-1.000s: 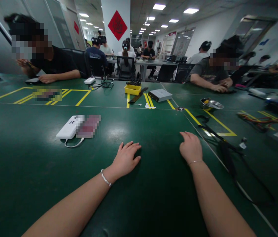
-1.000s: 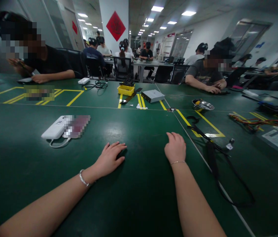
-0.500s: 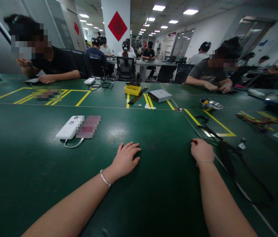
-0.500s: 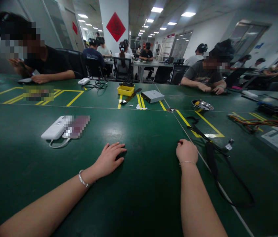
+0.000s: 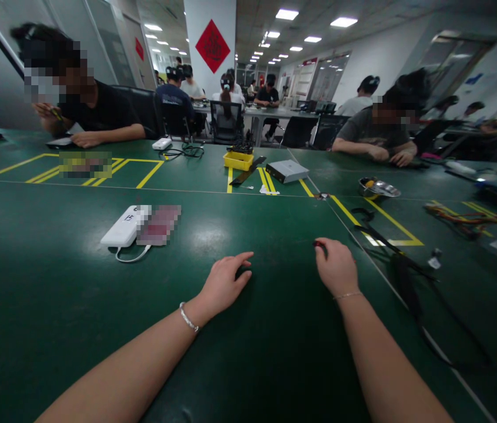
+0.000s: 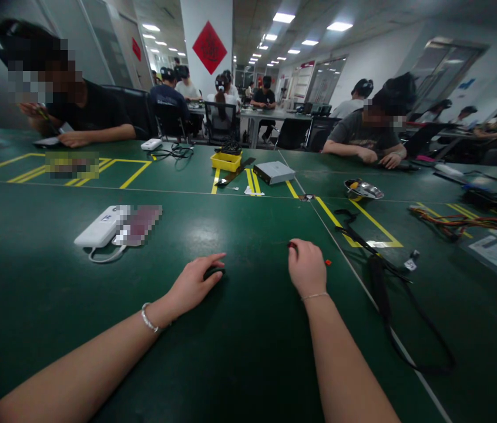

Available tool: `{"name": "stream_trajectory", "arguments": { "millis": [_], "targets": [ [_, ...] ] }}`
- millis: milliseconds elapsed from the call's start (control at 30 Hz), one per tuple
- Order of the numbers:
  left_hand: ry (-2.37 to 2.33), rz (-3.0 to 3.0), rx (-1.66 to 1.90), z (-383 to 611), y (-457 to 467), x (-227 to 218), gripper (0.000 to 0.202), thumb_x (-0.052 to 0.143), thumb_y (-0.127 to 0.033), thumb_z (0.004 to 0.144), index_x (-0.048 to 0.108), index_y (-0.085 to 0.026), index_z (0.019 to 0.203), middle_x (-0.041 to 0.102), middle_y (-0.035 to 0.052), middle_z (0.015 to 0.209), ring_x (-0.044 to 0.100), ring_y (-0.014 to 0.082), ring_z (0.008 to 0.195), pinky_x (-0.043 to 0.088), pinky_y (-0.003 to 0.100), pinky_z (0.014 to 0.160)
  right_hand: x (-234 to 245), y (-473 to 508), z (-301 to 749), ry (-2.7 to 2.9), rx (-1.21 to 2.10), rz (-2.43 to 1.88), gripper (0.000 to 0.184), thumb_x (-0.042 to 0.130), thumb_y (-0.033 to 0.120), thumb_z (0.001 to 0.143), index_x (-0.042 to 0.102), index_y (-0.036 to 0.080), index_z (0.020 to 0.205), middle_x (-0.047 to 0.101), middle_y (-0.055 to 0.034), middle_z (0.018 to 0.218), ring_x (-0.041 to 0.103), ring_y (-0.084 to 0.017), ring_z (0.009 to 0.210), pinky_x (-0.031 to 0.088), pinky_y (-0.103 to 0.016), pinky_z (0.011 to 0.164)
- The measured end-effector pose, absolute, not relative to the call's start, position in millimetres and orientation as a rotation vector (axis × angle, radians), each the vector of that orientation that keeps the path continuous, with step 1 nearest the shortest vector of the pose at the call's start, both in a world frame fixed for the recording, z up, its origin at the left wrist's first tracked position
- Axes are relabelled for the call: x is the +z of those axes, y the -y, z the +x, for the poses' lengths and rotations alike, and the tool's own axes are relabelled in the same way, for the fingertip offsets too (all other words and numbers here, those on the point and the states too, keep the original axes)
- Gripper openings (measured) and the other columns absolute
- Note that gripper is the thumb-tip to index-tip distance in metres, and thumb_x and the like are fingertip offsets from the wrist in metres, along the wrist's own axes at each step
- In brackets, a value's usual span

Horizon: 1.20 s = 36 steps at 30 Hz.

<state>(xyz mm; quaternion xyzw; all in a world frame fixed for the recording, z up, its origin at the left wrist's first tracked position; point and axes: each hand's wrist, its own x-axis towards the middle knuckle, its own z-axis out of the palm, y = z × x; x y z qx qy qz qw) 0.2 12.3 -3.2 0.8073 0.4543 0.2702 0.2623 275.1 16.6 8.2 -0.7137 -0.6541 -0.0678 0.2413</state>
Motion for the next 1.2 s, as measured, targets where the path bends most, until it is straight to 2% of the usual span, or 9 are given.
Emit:
{"name": "stream_trajectory", "arguments": {
  "millis": [133,267,433,567,700,833,967,1067,1200],
  "targets": [
    [-1.163,1.960,0.828,0,-12,-3,0.044,0.044,-0.030,0.084,0.036,-0.022,0.126,0.063,0.0039,0.101,0.057,0.0178,0.094,0.041,0.036,0.087,6,-6,204,2.124,-0.108,-1.503,0.020,0.042,0.023,0.082,0.056,0.016,0.094,0.061,-0.0096,0.090,0.053,-0.022,0.087,0.041,-0.037,0.080],
    [-1.115,1.798,0.849,3,-11,-8,0.036,0.048,-0.027,0.081,0.043,-0.019,0.116,0.063,0.0021,0.084,0.059,0.0154,0.077,0.046,0.031,0.074,-3,4,162,2.258,-0.039,-1.276,0.018,0.041,0.019,0.083,0.057,0.017,0.091,0.061,-0.0082,0.086,0.053,-0.020,0.085,0.041,-0.036,0.082],
    [-1.021,1.583,0.926,6,-13,-11,0.024,0.048,-0.023,0.081,0.049,-0.018,0.104,0.059,0.0004,0.076,0.057,0.0115,0.066,0.046,0.025,0.062,0,-2,174,2.297,0.078,-1.218,0.028,0.042,0.027,0.084,0.052,0.020,0.109,0.060,-0.0085,0.103,0.052,-0.020,0.095,0.041,-0.036,0.085],
    [-1.031,1.422,1.000,6,-16,-8,0.020,0.047,-0.024,0.081,0.051,-0.016,0.100,0.061,0.0031,0.082,0.058,0.0113,0.068,0.045,0.024,0.060,3,-13,226,2.050,-0.172,-1.774,0.038,0.041,0.027,0.082,0.049,0.016,0.118,0.053,-0.0136,0.118,0.042,-0.027,0.112,0.032,-0.045,0.093],
    [-1.030,1.356,1.042,4,-19,-8,0.024,0.051,-0.022,0.078,0.052,-0.016,0.101,0.061,0.0033,0.082,0.057,0.0115,0.070,0.045,0.024,0.062,-4,-14,294,1.528,-0.325,-2.445,0.043,0.041,0.025,0.079,0.050,0.015,0.120,0.045,-0.0202,0.125,0.035,-0.037,0.116,0.033,-0.053,0.087],
    [-1.000,1.320,1.057,5,-19,-9,0.024,0.055,-0.017,0.074,0.054,-0.016,0.098,0.062,0.0031,0.083,0.056,0.0101,0.068,0.045,0.024,0.065,-5,-12,335,1.396,-0.058,-2.687,0.041,0.036,0.019,0.079,0.058,0.014,0.112,0.052,-0.0224,0.112,0.050,-0.034,0.103,0.042,-0.044,0.076],
    [-1.003,1.283,1.052,5,-18,-7,0.022,0.055,-0.014,0.073,0.054,-0.015,0.095,0.064,0.0043,0.085,0.057,0.0104,0.070,0.044,0.024,0.066,4,-15,328,1.491,-0.002,-2.628,0.033,0.039,0.017,0.077,0.064,0.011,0.097,0.058,-0.0197,0.098,0.057,-0.028,0.091,0.044,-0.039,0.074],
    [-0.998,1.265,1.039,6,-18,-7,0.021,0.057,-0.013,0.070,0.054,-0.014,0.091,0.065,0.0052,0.085,0.058,0.0118,0.075,0.044,0.025,0.067,9,-15,295,1.617,0.185,-2.334,0.027,0.043,0.024,0.079,0.062,0.015,0.096,0.061,-0.0132,0.095,0.059,-0.023,0.086,0.046,-0.036,0.073],
    [-1.011,1.299,1.016,7,-16,-7,0.017,0.058,-0.015,0.070,0.053,-0.014,0.086,0.066,0.0054,0.084,0.058,0.0122,0.072,0.044,0.026,0.065,9,-8,232,1.675,0.776,-1.767,0.021,0.047,0.026,0.079,0.059,0.020,0.095,0.064,-0.0037,0.084,0.061,-0.014,0.071,0.048,-0.030,0.067]
  ]
}}
